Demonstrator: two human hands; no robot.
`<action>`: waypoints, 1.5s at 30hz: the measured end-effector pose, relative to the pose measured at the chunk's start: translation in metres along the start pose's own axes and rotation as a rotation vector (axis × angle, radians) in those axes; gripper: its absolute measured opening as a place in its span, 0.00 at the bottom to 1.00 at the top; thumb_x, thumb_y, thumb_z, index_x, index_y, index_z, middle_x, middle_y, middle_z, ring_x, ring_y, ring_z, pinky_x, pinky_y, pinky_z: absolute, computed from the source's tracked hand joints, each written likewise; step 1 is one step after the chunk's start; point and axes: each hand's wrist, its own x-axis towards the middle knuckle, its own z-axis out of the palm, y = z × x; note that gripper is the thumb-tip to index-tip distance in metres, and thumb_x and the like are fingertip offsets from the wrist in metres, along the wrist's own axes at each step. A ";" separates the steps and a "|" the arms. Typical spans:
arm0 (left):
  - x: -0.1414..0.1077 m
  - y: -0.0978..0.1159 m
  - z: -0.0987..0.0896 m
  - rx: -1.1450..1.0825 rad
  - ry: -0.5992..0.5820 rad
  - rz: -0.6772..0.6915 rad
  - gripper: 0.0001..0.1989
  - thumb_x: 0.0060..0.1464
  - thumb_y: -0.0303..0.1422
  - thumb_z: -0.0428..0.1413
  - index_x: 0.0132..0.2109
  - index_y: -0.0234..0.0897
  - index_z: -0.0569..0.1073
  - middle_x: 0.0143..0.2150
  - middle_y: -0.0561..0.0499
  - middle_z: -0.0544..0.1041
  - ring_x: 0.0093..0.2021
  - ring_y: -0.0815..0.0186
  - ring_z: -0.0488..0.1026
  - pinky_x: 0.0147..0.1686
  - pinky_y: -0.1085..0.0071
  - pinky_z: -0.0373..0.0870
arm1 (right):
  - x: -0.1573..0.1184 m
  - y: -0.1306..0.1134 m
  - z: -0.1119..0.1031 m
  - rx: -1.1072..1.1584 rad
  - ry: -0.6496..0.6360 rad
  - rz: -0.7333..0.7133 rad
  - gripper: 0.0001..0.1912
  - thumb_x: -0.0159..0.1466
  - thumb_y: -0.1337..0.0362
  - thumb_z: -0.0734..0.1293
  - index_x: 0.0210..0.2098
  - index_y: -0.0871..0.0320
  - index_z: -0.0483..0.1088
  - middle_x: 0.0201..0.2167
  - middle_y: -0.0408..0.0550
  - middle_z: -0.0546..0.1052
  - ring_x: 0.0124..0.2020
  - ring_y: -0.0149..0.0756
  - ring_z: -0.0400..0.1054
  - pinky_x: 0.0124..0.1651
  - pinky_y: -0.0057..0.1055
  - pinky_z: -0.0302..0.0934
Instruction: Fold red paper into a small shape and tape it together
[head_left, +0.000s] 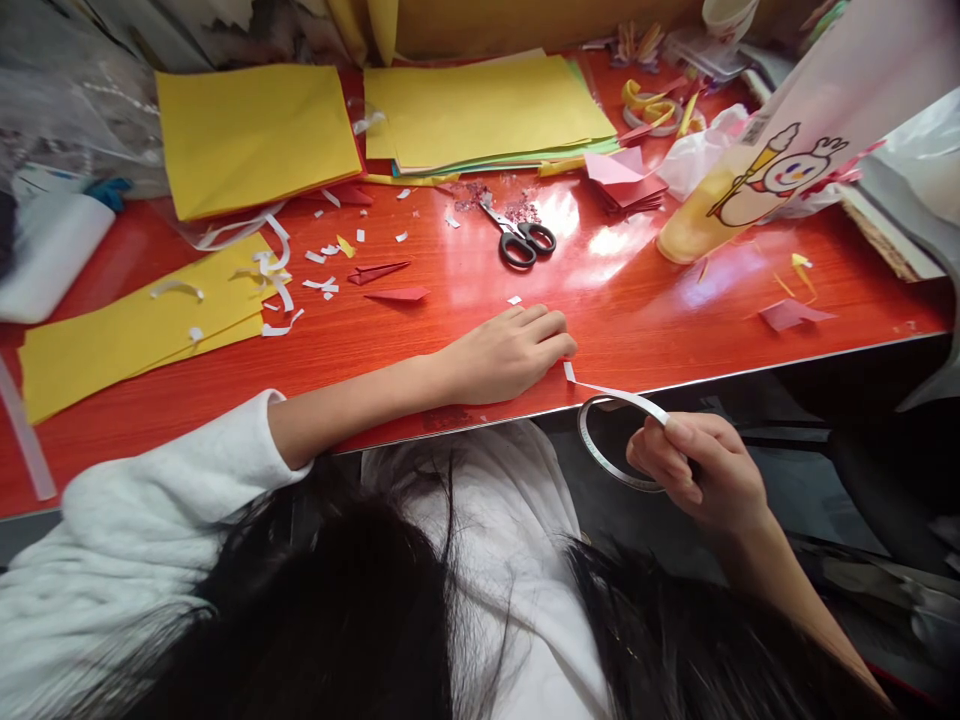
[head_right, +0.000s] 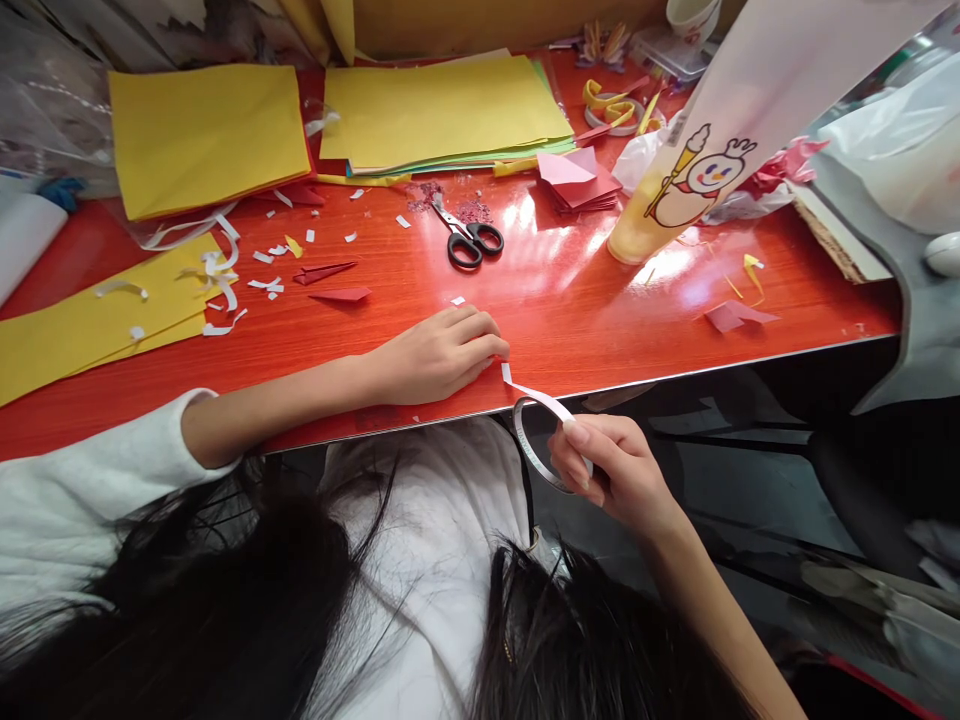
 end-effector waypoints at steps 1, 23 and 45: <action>0.000 0.000 -0.001 -0.040 0.008 0.004 0.14 0.63 0.27 0.42 0.46 0.29 0.71 0.43 0.41 0.73 0.41 0.62 0.67 0.45 0.65 0.66 | 0.001 -0.001 0.000 -0.004 0.000 -0.010 0.22 0.67 0.60 0.58 0.16 0.58 0.59 0.09 0.38 0.52 0.12 0.25 0.42 0.18 0.28 0.38; 0.017 0.022 -0.031 -1.128 -0.065 -0.284 0.27 0.52 0.39 0.59 0.56 0.32 0.63 0.48 0.42 0.71 0.50 0.64 0.69 0.51 0.68 0.66 | 0.013 -0.041 -0.006 0.030 0.082 -0.233 0.25 0.64 0.59 0.56 0.13 0.59 0.49 0.07 0.40 0.44 0.12 0.29 0.38 0.20 0.35 0.37; 0.010 0.009 -0.051 -1.439 0.049 -0.455 0.12 0.52 0.35 0.53 0.38 0.29 0.75 0.34 0.48 0.75 0.29 0.72 0.67 0.32 0.73 0.64 | 0.018 -0.009 -0.002 -0.378 0.134 -0.258 0.19 0.69 0.56 0.57 0.28 0.56 0.72 0.23 0.46 0.72 0.25 0.33 0.62 0.28 0.31 0.52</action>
